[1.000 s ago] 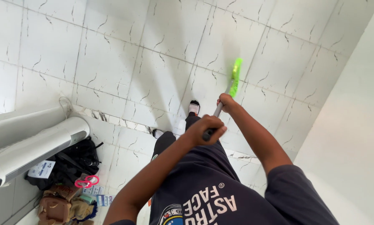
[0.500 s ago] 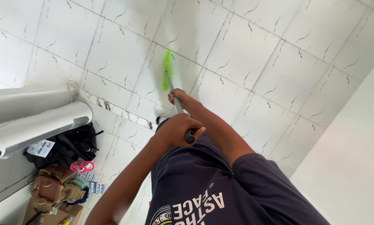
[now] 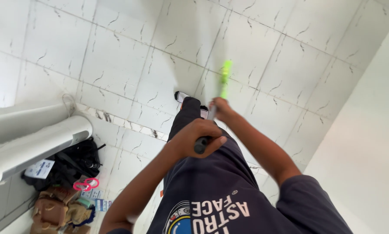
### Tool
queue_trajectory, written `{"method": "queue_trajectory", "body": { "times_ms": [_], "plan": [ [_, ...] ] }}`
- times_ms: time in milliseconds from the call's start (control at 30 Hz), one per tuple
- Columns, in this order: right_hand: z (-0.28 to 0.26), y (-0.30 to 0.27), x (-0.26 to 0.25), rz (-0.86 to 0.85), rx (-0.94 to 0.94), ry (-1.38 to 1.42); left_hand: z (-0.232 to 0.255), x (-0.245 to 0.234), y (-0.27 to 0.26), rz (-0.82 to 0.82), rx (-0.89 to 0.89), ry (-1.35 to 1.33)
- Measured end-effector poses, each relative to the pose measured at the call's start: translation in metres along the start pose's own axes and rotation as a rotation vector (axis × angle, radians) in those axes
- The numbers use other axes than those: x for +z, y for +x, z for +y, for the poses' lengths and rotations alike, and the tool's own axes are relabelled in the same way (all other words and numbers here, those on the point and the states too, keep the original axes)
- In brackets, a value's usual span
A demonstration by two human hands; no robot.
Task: The person sweeps the tiled floor using a broom, moving around a doorway and various objects including a rolled-up rug, a fan, and bags.
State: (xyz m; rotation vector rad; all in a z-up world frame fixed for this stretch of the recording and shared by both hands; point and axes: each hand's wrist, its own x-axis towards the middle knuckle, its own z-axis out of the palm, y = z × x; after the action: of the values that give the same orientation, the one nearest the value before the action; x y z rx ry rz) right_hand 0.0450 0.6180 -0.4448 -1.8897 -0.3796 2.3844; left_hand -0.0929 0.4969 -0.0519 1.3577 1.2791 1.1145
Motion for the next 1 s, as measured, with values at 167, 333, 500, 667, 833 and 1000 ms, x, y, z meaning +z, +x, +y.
{"method": "queue_trajectory", "body": {
  "times_ms": [167,333,500,667,833,1000],
  "plan": [
    [-0.066,-0.004,-0.061,0.154,-0.098,-0.147,-0.056,0.029,0.023,0.072,0.107,-0.116],
    [-0.106,0.019,-0.041,0.132,-0.122,-0.454,-0.096,0.03,0.045,0.128,0.049,-0.131],
    [-0.084,0.057,0.051,-0.062,-0.029,-0.847,-0.086,-0.004,0.051,0.145,0.014,0.026],
    [-0.051,0.078,0.162,-0.222,0.153,-0.358,-0.059,-0.076,0.057,0.046,-0.208,0.119],
    [-0.05,0.084,0.223,-0.359,0.266,-0.271,-0.039,-0.129,0.071,0.005,-0.165,0.153],
    [-0.057,0.071,0.213,-0.366,0.24,-0.071,-0.014,-0.163,0.072,-0.005,-0.169,0.134]
  ]
}}
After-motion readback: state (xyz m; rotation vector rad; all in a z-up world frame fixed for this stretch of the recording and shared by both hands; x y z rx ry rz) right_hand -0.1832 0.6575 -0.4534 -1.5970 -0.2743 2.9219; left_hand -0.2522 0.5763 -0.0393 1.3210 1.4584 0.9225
